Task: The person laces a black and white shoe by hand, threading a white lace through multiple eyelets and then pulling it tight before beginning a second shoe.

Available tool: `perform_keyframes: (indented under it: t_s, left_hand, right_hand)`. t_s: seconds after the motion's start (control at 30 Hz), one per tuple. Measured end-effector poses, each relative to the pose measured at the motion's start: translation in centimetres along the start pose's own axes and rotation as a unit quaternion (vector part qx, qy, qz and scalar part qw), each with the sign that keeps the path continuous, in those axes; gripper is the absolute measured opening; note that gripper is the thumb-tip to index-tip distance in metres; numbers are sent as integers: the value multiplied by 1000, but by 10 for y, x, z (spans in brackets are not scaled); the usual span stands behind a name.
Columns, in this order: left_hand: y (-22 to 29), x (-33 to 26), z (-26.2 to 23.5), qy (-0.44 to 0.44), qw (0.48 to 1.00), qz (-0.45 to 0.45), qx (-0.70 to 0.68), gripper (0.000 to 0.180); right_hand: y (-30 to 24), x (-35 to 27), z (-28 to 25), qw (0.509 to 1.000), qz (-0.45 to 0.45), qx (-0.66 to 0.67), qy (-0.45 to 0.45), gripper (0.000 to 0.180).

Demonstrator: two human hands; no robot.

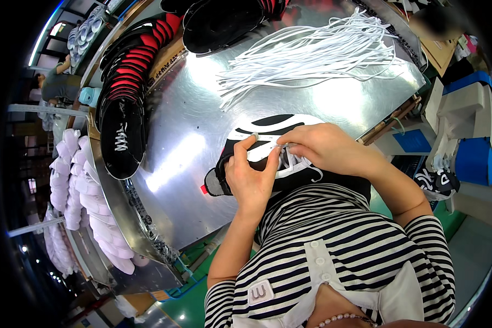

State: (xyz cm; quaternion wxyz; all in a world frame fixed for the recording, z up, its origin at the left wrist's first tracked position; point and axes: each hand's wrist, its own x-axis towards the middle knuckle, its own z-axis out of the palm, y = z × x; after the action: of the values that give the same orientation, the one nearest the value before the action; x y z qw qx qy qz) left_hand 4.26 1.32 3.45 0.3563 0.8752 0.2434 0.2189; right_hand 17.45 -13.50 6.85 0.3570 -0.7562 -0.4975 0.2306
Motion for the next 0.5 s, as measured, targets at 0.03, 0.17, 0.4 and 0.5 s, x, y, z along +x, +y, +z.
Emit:
perform_keyframes:
  t_s: [0.03, 0.17, 0.4, 0.5]
  left_hand:
    - [0, 0, 0, 3, 1000, 1, 4, 48]
    - [5, 0, -1, 2, 999, -8, 40, 49]
    - [4, 0, 1, 13, 999, -21, 40, 46]
    - [2, -1, 1, 26, 999, -7, 40, 46]
  right_hand:
    - [1, -1, 1, 1000, 8, 2, 2, 27]
    - [5, -1, 9, 1000, 2, 14, 24, 28]
    - [12, 0, 13, 998, 2, 63, 29, 30]
    - [8, 0, 10, 993, 51, 101, 30, 30]
